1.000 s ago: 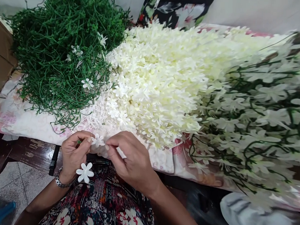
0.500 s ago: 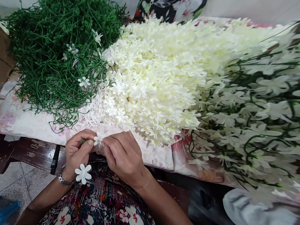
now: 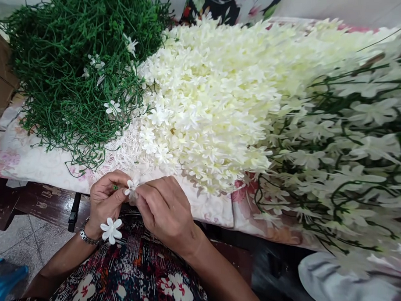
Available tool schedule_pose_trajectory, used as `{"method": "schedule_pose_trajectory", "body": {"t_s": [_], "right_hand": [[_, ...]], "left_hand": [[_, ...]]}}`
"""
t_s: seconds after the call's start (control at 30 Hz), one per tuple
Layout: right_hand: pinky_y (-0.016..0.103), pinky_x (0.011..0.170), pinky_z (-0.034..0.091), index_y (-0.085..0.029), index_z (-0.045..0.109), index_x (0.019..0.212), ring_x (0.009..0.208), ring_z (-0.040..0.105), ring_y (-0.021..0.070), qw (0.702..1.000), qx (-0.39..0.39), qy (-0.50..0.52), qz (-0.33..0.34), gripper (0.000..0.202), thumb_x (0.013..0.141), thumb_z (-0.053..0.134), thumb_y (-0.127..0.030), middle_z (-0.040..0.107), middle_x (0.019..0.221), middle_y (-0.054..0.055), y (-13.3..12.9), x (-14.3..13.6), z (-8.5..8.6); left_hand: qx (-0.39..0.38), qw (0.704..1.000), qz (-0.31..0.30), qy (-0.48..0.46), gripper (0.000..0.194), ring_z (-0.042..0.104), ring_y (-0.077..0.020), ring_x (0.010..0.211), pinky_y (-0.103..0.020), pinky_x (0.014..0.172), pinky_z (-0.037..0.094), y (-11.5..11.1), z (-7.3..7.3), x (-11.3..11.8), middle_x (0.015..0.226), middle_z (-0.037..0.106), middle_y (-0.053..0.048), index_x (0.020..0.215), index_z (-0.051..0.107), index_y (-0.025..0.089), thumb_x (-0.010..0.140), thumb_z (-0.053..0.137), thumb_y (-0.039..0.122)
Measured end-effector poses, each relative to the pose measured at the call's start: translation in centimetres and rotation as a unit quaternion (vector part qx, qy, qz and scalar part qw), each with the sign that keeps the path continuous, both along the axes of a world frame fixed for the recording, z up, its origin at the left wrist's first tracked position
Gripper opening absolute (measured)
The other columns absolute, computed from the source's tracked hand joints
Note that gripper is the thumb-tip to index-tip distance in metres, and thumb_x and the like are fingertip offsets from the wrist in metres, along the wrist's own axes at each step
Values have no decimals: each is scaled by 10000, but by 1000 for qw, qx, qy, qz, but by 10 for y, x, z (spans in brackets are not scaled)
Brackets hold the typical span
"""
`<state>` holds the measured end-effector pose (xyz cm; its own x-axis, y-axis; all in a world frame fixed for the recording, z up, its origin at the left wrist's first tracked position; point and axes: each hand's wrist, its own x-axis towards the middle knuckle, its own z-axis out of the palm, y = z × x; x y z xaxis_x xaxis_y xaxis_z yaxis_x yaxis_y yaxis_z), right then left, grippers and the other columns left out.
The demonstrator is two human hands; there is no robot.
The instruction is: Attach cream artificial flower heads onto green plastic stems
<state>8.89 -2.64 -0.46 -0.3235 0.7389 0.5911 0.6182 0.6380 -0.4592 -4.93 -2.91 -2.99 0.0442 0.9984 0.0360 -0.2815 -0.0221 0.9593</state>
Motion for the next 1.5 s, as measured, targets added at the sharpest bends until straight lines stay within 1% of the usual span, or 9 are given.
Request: {"method": "schedule_pose_trajectory", "body": {"t_s": [0.3,0.43,0.67,0.83,1.13,1.27,1.33,1.43,1.5], "right_hand": [[274,576,443,-134,518,805,646,515,132,1000,23,-18,-8,153,681,555,-52,552,657,38,-1,-2,1],[280,582,446,-148,514,833,653,515,134,999,23,-23,-2,179,685,551,-57,559,670,35,-2,-3,0],[243,564,448,-154,516,858,659,511,110,995,-62,78,31,215,685,539,-27,552,689,25,-2,-4,-4],[233,579,448,-146,519,894,695,517,104,987,-119,92,56,208,707,538,-57,554,725,29,-1,0,-2],[272,592,443,-161,539,841,698,504,124,993,-83,59,53,173,700,536,-61,546,742,37,-1,8,-8],[301,647,466,-146,481,995,795,520,151,993,-78,70,48,304,702,545,-96,555,846,68,-1,12,-8],[317,697,473,-144,459,1041,870,518,160,990,-97,73,67,329,721,526,-112,551,916,84,0,12,-7],[288,670,476,-161,514,926,807,527,133,983,-122,98,95,210,729,504,-88,555,849,56,1,12,-7],[264,624,466,-161,527,847,737,520,116,980,-134,117,89,152,723,509,-77,547,777,38,1,12,-9]], "left_hand": [[23,1000,14,-8,23,454,-96,632,-207,556,345,1,0,0,678,505,-10,706,594,147,720,578,154],[12,1000,9,-18,19,450,-94,621,-203,541,340,1,0,1,681,504,-10,724,598,150,716,583,158],[4,1000,-8,-13,9,467,-96,613,-207,540,368,0,0,0,675,507,-11,708,595,152,710,588,158],[22,1000,-1,0,35,472,-97,628,-206,550,375,0,2,-3,686,519,-13,725,595,153,706,584,125],[19,992,-67,104,60,482,-88,594,-197,533,378,1,16,-3,663,527,-14,699,583,132,716,544,90],[31,990,-86,107,65,476,-87,596,-197,532,372,2,17,-3,655,519,-11,692,583,139,717,544,94],[36,989,-96,109,63,478,-89,598,-199,537,378,2,17,-3,650,519,-9,681,583,142,718,548,105],[36,988,-91,122,42,487,-90,600,-196,540,391,0,16,-2,655,528,-11,694,577,144,724,551,131],[23,988,-73,132,24,489,-88,594,-191,534,392,-1,17,-1,669,530,-12,738,569,147,734,546,152]]}}
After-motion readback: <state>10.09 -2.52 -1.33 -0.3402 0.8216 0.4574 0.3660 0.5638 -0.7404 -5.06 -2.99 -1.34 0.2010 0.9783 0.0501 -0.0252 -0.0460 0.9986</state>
